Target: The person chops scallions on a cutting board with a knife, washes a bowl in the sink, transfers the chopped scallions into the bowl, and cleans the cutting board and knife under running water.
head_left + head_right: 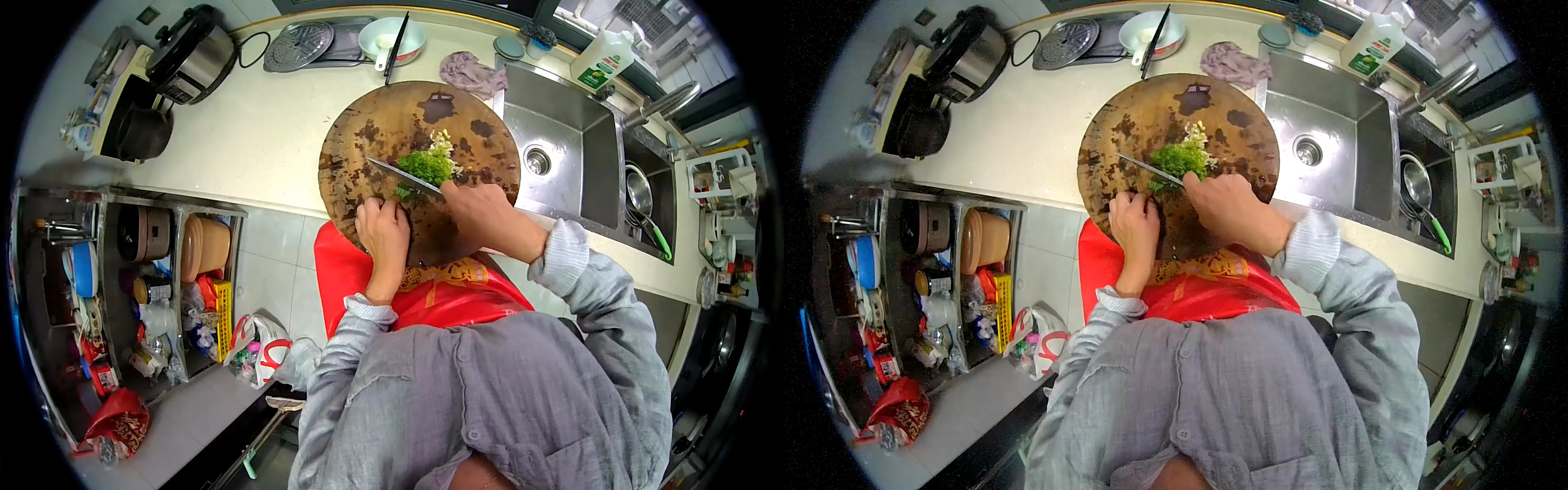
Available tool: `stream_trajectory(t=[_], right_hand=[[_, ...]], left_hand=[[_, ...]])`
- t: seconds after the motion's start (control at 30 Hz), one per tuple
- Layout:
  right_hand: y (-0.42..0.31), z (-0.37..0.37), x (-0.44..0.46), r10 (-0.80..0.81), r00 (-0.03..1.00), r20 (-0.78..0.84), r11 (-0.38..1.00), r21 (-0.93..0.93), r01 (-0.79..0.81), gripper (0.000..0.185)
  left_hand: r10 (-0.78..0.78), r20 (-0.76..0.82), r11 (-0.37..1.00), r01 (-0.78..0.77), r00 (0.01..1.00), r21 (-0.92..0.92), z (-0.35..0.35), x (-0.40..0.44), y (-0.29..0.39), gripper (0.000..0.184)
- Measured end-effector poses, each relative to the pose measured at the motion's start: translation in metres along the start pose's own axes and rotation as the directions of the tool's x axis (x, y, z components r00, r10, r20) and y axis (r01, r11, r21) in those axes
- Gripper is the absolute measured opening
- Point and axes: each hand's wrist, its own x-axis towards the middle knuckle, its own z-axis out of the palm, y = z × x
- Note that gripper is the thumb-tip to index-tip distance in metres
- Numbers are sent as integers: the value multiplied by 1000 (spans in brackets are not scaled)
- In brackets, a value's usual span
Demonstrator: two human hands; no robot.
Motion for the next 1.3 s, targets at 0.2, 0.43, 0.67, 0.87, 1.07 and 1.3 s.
stream_trajectory(t=[0.2, 0.43, 0.67, 0.87, 1.07, 1.3], right_hand=[[2, 14, -2, -11, 1000, 16, 1000, 10, 11, 22], [-6, 17, -5, 4, 999, 51, 1000, -8, -4, 23], [-9, 3, -3, -17, 997, 77, 1000, 5, 17, 19], [-3, -7, 6, 121, 979, 166, 986, 93, -138, 20], [43, -11, 5, 296, 952, -82, 955, 32, -295, 17], [72, 12, 11, 265, 950, -164, 940, -174, -292, 13]], left_hand=[[-91, -42, 994, 89, 995, -60, 2, 2, 0, 5], [-98, -48, 992, 94, 994, -79, 4, -1, -6, 4], [-89, -38, 990, 84, 995, -111, 0, -3, -8, 5], [-57, -25, 998, 57, 998, -32, -2, -2, -9, 10], [105, -18, 991, -103, 994, 82, 2, -1, -7, 8], [-215, 62, 924, 223, 975, -310, 4, -6, -29, 5]])
